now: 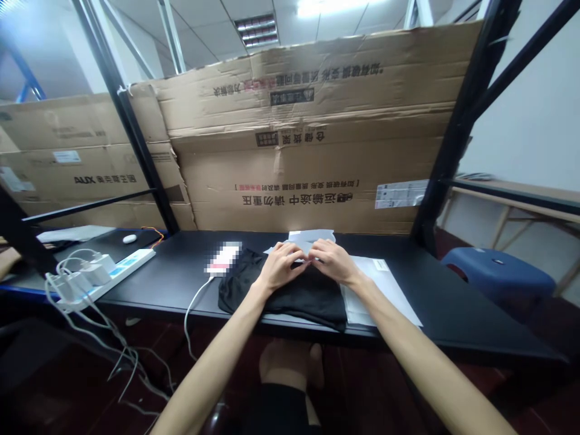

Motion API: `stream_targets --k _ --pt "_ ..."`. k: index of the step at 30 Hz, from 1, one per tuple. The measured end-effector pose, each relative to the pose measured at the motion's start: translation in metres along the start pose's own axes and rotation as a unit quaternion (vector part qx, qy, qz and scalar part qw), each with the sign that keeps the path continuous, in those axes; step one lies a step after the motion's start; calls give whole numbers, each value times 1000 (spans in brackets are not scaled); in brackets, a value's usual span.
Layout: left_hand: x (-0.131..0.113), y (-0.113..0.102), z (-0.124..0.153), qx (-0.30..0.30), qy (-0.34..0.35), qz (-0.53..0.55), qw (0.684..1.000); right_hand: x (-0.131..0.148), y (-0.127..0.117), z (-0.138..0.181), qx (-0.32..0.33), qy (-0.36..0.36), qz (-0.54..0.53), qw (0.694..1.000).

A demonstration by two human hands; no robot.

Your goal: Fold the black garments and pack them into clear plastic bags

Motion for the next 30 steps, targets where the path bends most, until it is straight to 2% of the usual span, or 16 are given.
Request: stream_targets --k 4,8,18,30 --pt "1 -1 0 -7 4 -19 1000 -4 -2 2 -14 6 -5 1000" --pt "5 -3 0 -10 -24 -45 999 -11 -6 3 -13 32 3 999" --pt "27 -10 7 -12 -136 -69 988 -22 -16 4 -30 65 22 997" --pt "48 -18 17 -21 -255 -69 964 -36 -35 14 -83 108 13 991"
Point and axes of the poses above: each hand's wrist, its own z-axis away from the middle knuckle, its own y-axis out of the palm, x = y × z, the point moved 7 cm from there along -z, towards the middle knuckle, and after that the axes turned 4 degrees about x, right-handed, at the moved point
